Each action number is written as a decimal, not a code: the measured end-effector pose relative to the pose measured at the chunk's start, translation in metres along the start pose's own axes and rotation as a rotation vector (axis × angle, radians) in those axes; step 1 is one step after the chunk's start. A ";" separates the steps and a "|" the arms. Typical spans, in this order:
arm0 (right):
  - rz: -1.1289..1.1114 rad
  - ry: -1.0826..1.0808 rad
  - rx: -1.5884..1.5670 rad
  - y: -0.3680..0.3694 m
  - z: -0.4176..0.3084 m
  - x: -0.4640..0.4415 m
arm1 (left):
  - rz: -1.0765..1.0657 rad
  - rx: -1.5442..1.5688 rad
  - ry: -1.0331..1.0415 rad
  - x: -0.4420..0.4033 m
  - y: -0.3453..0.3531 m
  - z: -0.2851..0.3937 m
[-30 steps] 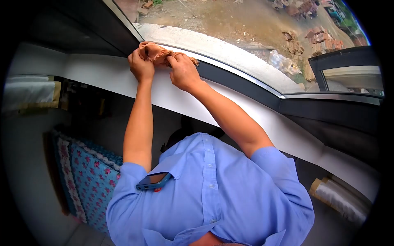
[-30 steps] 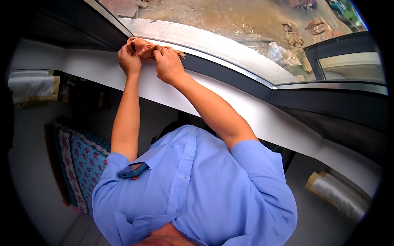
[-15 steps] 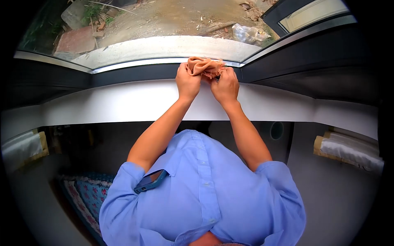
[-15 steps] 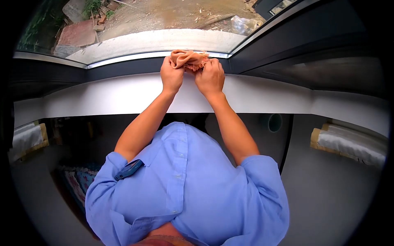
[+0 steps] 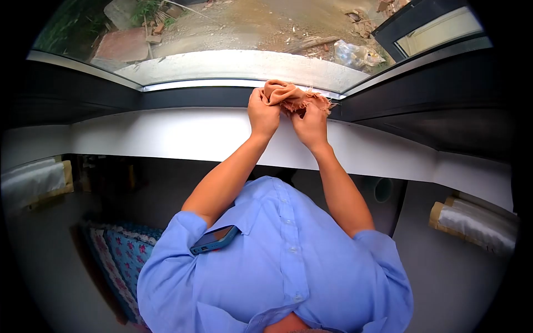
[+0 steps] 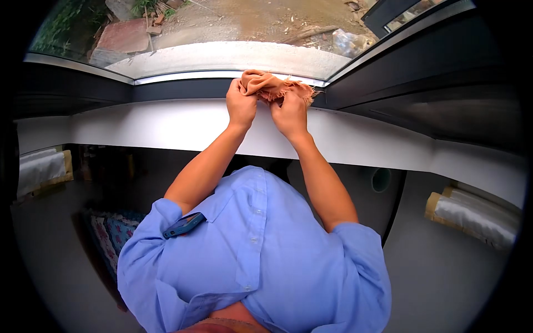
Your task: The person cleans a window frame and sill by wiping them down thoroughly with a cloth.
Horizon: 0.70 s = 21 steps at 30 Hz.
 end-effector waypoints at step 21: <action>-0.099 -0.014 0.020 0.053 -0.047 -0.007 | 0.109 -0.176 0.158 -0.016 -0.084 -0.001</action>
Point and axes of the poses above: each hand's wrist, its own x-axis away from the middle knuckle, its own y-axis out of the palm, z = x × y, the point moved 1 cm from there along -x, towards the middle knuckle, and after that the axes turned 7 degrees about x, right-handed, at the moved point
